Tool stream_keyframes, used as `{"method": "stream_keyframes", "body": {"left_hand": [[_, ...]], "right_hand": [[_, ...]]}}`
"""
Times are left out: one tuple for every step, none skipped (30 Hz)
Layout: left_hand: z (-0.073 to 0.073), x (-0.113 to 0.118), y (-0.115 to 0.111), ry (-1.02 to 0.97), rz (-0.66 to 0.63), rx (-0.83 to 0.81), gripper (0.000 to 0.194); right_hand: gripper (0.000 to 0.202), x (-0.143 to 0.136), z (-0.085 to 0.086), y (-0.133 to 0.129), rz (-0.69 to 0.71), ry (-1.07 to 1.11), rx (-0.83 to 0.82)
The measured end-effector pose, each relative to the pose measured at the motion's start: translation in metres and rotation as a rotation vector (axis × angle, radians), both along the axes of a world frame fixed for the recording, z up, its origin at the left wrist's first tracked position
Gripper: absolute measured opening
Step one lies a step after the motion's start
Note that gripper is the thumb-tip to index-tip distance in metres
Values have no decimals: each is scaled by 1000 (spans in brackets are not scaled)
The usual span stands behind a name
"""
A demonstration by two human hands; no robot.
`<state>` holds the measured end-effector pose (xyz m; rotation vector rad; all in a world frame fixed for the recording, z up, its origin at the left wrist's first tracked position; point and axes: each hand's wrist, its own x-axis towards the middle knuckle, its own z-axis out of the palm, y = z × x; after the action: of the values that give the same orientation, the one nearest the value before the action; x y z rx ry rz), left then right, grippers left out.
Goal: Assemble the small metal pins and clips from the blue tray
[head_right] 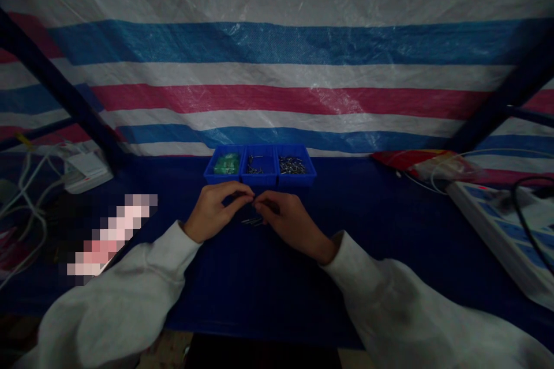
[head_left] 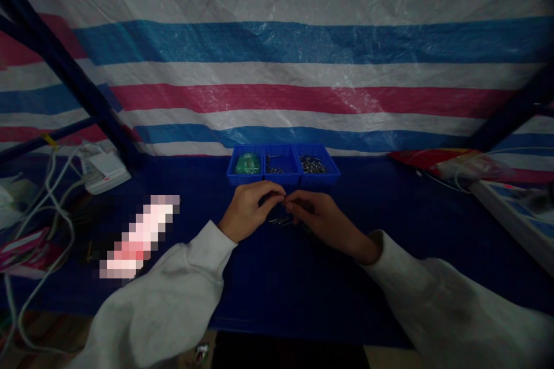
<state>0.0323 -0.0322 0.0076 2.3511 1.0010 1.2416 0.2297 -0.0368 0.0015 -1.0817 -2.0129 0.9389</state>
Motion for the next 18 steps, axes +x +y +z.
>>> {"method": "stream_keyframes", "body": {"left_hand": [[0,0,0,-10,12,-13,8],[-1,0,0,-17,23,-26,7],[-1,-1,0,-23,30,-39,7],[-2,-1,0,-27,34,-52,6],[-2,0,0,-32,35,-62,6],[-2,0,-1,-37,33,-69,6],[-2,0,-1,-41,30,-71,6],[-2,0,-1,-45,27,-72,6],[-2,1,-1,-47,26,-69,5],[-1,1,-1,-48,28,-62,5],[-1,1,-1,-46,32,-53,4],[-1,1,-1,-39,36,-43,4],[-1,1,-1,-27,40,-32,4],[0,1,-1,-11,43,-23,4],[0,1,-1,10,44,-18,4],[0,0,-1,34,43,-17,5],[0,0,-1,59,44,-18,5],[0,0,-1,86,47,-20,6]], "right_hand": [[17,0,0,0,-13,0,7],[16,0,1,0,-32,6,10],[14,1,1,1,-53,17,12],[13,1,2,1,-70,31,14],[12,1,2,2,-76,40,14],[11,1,2,2,-73,41,11],[11,1,2,3,-60,35,8],[11,1,1,3,-43,25,5],[11,1,1,3,-28,18,4],[12,1,1,3,-20,12,6],[12,1,0,3,-17,9,10],[12,1,0,3,-20,8,17],[13,1,0,3,-28,5,25],[13,2,0,3,-38,-4,37],[13,2,0,3,-47,-15,54],[13,3,0,4,-58,-29,78],[13,3,1,5,-70,-44,106],[13,4,1,5,-78,-61,135]]}}
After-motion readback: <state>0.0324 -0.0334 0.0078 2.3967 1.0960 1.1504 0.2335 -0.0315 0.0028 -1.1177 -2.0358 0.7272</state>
